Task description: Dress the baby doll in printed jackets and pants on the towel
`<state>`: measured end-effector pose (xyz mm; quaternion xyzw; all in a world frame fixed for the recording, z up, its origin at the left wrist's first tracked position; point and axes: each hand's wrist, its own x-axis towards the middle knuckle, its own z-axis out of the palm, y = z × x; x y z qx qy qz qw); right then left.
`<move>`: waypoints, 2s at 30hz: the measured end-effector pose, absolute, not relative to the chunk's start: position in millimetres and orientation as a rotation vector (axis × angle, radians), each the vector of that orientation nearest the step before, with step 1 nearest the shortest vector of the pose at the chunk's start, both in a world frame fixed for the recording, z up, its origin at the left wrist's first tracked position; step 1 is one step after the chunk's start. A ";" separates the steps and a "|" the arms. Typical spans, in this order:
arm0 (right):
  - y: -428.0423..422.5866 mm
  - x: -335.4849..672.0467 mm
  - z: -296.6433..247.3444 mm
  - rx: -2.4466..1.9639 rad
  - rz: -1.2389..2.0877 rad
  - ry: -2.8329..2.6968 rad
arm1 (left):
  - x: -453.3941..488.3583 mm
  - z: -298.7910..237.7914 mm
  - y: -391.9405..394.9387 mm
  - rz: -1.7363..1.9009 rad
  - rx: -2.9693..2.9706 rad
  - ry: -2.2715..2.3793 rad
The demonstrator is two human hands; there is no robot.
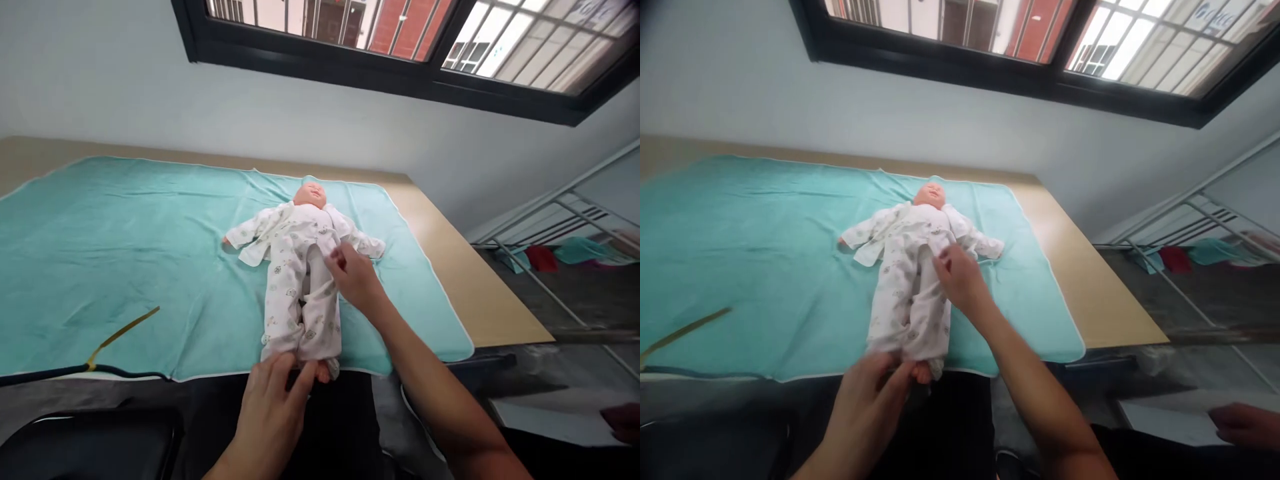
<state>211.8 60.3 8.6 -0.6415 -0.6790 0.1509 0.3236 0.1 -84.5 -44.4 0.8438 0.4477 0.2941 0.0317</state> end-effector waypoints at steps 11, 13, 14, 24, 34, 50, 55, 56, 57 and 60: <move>-33.2 207.3 -56.2 -1.648 1.061 -1.364 | 30.7 -41.1 -81.9 0.838 2.783 1.444; -25.1 206.9 -55.9 -1.693 0.914 -1.376 | 27.9 -44.5 -80.3 0.898 2.794 1.381; -20.7 208.4 -54.4 -1.729 0.798 -1.384 | 25.9 -46.4 -80.4 0.927 2.789 1.347; 9.9 218.8 -23.8 -1.595 0.102 -1.596 | 20.3 -17.0 -59.4 0.990 2.551 1.074; 100.1 264.2 -2.8 -1.901 0.124 -1.417 | 18.2 3.4 116.5 0.985 2.050 1.759; 128.0 259.9 -24.1 -1.722 0.189 -1.167 | -27.0 -31.1 151.0 0.543 2.165 1.874; 139.2 237.7 8.3 -1.474 0.300 -1.224 | -19.2 20.1 159.0 0.900 1.993 1.932; 141.8 230.2 13.5 -1.438 0.303 -1.268 | -11.4 26.1 155.3 0.946 2.009 1.876; 143.0 223.1 16.8 -1.412 0.319 -1.354 | -2.4 29.2 149.4 0.948 2.063 1.790; 137.7 210.2 16.2 -1.409 0.424 -1.711 | 22.0 24.8 125.7 0.768 2.272 1.544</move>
